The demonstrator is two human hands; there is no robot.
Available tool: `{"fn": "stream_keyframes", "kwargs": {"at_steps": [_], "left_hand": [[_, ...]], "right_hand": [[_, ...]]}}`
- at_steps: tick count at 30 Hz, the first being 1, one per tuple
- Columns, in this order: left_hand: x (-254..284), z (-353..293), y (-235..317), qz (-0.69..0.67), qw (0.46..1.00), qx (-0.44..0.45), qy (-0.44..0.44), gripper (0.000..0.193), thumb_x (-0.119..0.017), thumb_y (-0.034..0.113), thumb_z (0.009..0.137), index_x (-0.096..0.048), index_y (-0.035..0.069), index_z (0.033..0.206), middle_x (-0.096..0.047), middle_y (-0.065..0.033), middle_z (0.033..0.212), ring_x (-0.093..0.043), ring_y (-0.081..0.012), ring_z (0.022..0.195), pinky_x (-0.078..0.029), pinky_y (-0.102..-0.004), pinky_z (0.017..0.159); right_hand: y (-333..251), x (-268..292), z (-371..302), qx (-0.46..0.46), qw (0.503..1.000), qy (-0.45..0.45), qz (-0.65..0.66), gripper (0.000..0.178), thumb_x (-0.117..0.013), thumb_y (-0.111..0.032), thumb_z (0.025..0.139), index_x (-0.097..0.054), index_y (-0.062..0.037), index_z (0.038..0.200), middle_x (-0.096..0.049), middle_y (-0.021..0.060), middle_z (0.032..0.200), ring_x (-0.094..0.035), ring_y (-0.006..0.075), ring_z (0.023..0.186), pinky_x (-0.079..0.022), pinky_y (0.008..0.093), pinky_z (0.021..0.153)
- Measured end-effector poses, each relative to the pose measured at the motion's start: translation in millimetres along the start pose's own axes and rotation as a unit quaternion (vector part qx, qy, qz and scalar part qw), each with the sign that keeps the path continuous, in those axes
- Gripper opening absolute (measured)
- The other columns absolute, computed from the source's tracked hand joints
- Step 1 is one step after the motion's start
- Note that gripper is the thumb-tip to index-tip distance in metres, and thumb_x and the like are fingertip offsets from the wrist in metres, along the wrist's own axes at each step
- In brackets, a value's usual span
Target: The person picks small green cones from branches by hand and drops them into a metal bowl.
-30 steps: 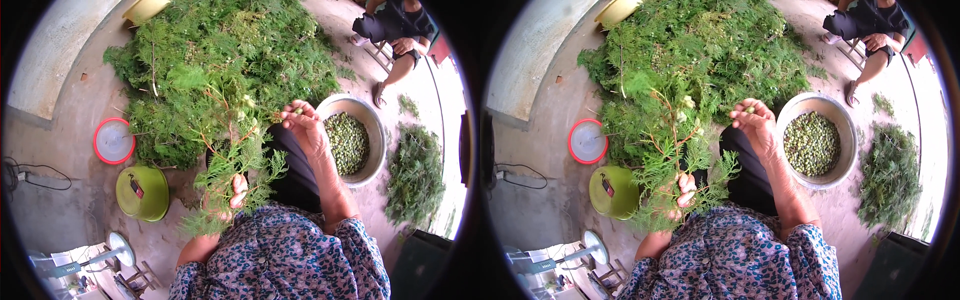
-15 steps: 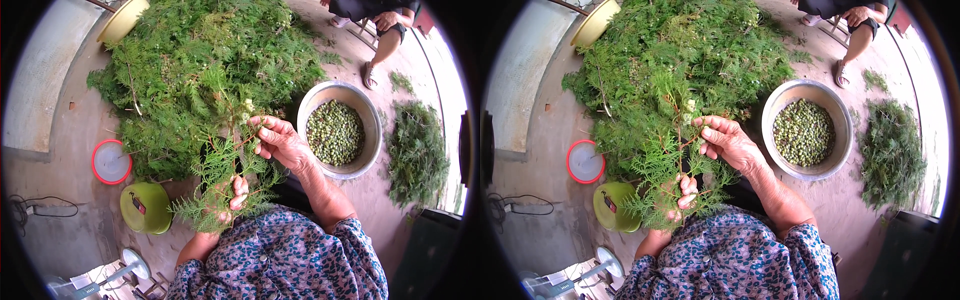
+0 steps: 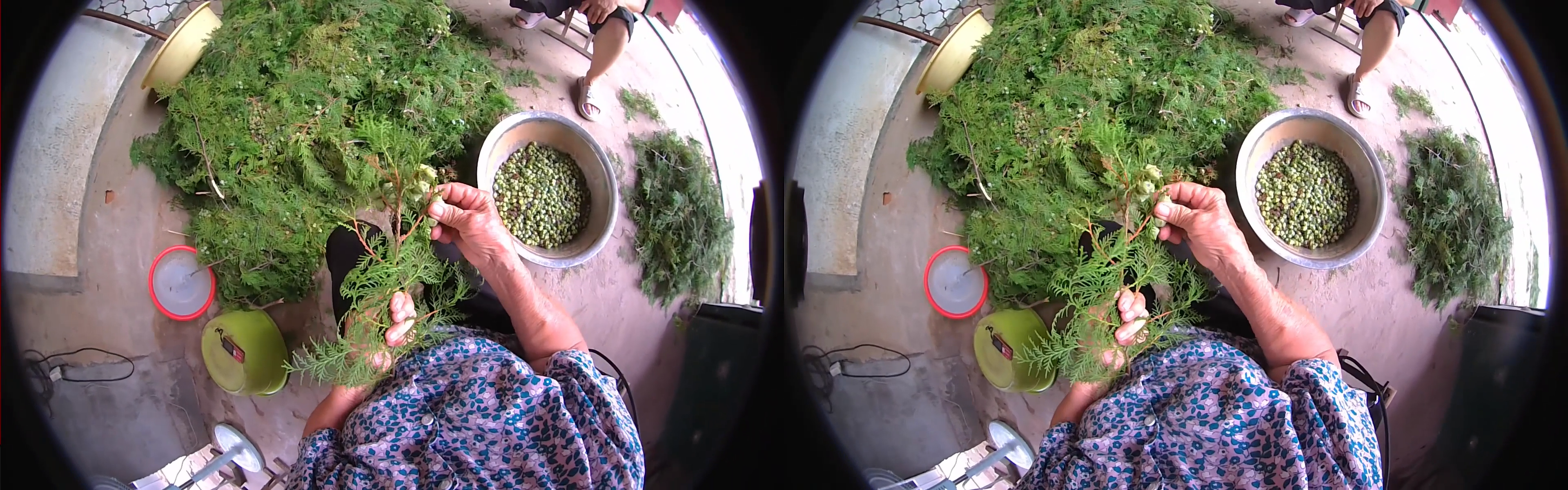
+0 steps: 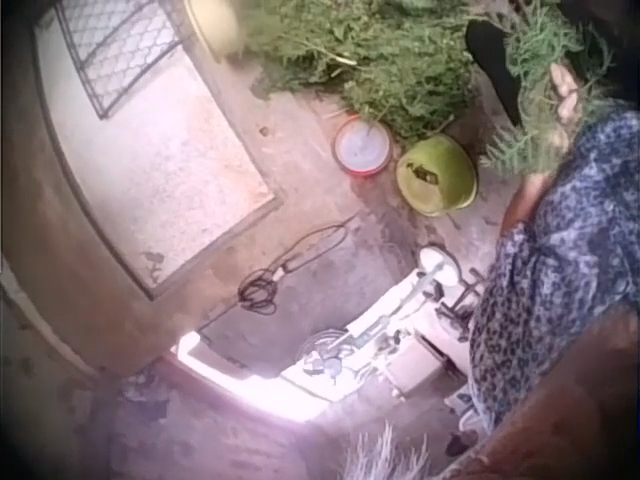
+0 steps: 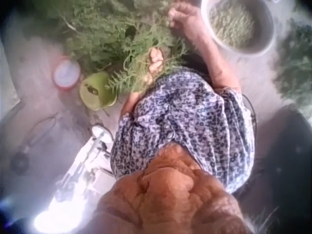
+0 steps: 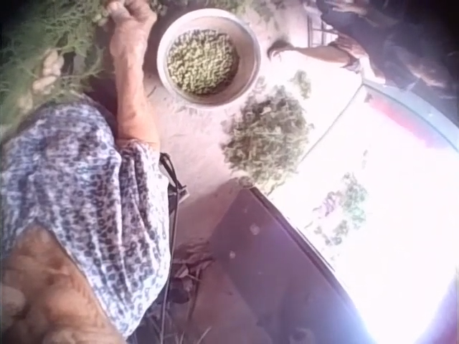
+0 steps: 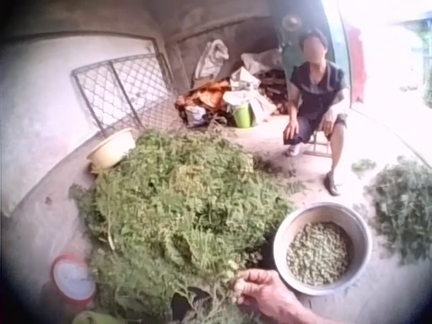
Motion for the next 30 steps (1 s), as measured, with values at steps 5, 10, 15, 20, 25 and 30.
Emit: {"fn": "stream_keyframes", "kwargs": {"at_steps": [5,10,15,20,25,30], "left_hand": [[3.4,-11.9,-1.2,-0.021,0.999,-0.009,-0.023,0.019,-0.045,0.021,0.09,-0.045,0.004,0.083,-0.041,-0.0041,0.076,-0.041,-0.011,0.056,-0.038,-0.0228,0.053],[6.9,-19.6,2.3,0.031,0.998,-0.046,-0.036,0.025,-0.058,0.027,0.082,-0.044,0.007,0.086,-0.04,-0.0011,0.078,-0.041,-0.0075,0.059,-0.034,-0.0196,0.054],[6.5,-25.3,2.6,-0.006,0.999,-0.049,0.011,0.023,-0.039,0.024,0.093,-0.046,0.006,0.081,-0.04,-0.0015,0.072,-0.041,-0.009,0.056,-0.037,-0.021,0.052],[18.5,-28.1,2.0,-0.001,0.992,-0.058,-0.112,0.042,-0.073,0.007,0.066,-0.043,0.003,0.095,-0.041,-0.0021,0.085,-0.045,-0.0078,0.066,-0.036,-0.02,0.06],[25.0,-32.5,10.3,0.024,0.995,-0.091,-0.038,0.029,-0.065,0.016,0.07,-0.045,0.007,0.088,-0.041,-0.0002,0.081,-0.042,-0.0069,0.062,-0.036,-0.0196,0.056],[10.7,-24.5,12.9,0.025,0.996,-0.088,0.012,0.023,-0.04,0.027,0.093,-0.043,0.008,0.08,-0.038,-0.0001,0.074,-0.039,-0.0074,0.055,-0.035,-0.0195,0.052]], "right_hand": [[3.6,-16.4,-3.5,-0.088,0.987,-0.065,0.118,0.007,-0.062,-0.01,0.08,-0.059,-0.0081,0.086,-0.058,-0.0008,0.071,-0.056,0.0116,0.054,-0.04,0.0212,0.046],[13.1,-38.0,-4.7,-0.116,0.967,-0.143,0.174,0.016,-0.058,-0.012,0.085,-0.055,-0.0064,0.1,-0.056,-0.0009,0.072,-0.061,0.0143,0.062,-0.044,0.0223,0.048],[19.2,-37.6,-1.3,-0.082,0.98,-0.132,0.122,0.021,-0.062,-0.008,0.081,-0.057,-0.0041,0.101,-0.059,0.0011,0.072,-0.059,0.0128,0.058,-0.043,0.0207,0.045],[0.9,-19.6,6.7,0.045,0.989,0.024,-0.137,0.013,-0.061,-0.006,0.08,-0.061,-0.0026,0.093,-0.058,-0.0001,0.066,-0.053,0.0098,0.053,-0.041,0.021,0.047],[-8.7,3.5,18.6,0.021,0.998,-0.025,0.053,0.013,-0.059,-0.007,0.083,-0.056,-0.0027,0.095,-0.059,0.005,0.083,-0.059,0.0127,0.066,-0.047,0.0235,0.053],[9.0,-27.2,6.0,-0.073,0.98,-0.106,0.15,0.01,-0.06,-0.015,0.084,-0.056,-0.0054,0.086,-0.058,0.0055,0.08,-0.057,0.0138,0.062,-0.042,0.0222,0.046]]}}
Point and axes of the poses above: each hand's wrist, its own z-axis towards the middle knuckle, its own x-axis out of the back of the hand, y = z × x, the point moved 2 cm from there along z, towards the middle knuckle
